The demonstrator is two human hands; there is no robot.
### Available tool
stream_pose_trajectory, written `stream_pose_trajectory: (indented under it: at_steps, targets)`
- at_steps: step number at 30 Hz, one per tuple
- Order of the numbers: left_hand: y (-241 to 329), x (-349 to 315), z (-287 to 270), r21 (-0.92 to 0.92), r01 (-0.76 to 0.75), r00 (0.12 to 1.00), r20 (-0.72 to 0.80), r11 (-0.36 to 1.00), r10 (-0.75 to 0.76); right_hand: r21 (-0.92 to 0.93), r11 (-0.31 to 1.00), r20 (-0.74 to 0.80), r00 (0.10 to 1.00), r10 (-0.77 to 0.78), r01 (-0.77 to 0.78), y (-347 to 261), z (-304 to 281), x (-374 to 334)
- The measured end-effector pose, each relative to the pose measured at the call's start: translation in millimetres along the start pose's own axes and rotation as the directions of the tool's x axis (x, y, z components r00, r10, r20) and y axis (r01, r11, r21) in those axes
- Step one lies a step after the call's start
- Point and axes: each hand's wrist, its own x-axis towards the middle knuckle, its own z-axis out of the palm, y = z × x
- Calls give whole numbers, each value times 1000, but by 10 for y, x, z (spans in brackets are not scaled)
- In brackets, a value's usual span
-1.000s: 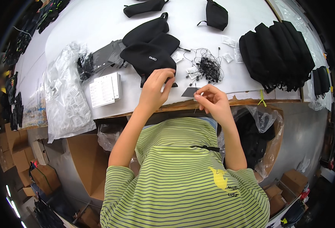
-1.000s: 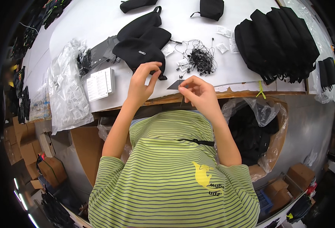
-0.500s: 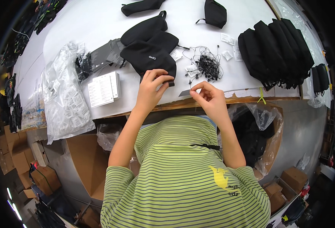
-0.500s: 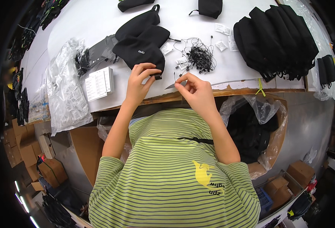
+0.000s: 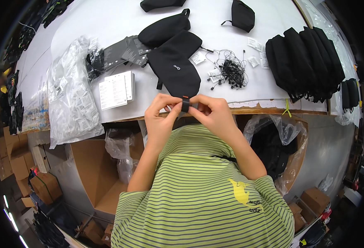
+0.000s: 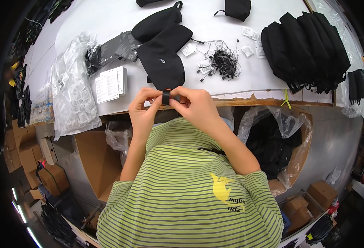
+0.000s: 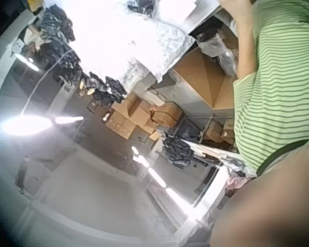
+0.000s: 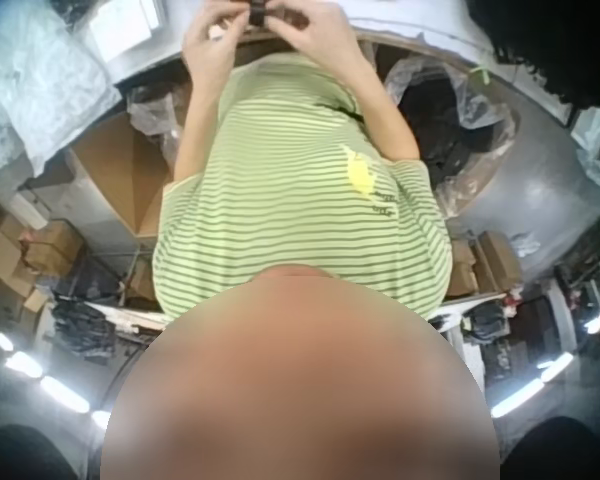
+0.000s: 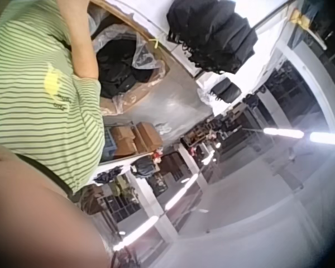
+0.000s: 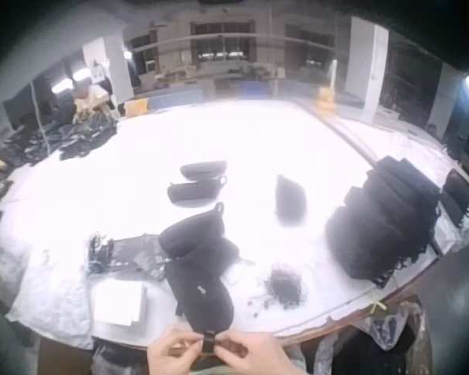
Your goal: The recorder is placing various accessories like cleaning cloths, instructions, and small tags into black eyewear cases.
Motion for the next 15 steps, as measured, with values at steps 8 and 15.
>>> stream_pose_trajectory:
  at_steps: [8, 15]
  targets:
    - [271, -33, -166, -567, 214, 974, 59, 795, -221, 790, 578, 137, 978, 160, -205, 124, -253, -44]
    - [373, -65, -53, -440, 266, 962, 178, 858, -207, 851, 507, 101, 990, 94, -135, 96, -242, -45]
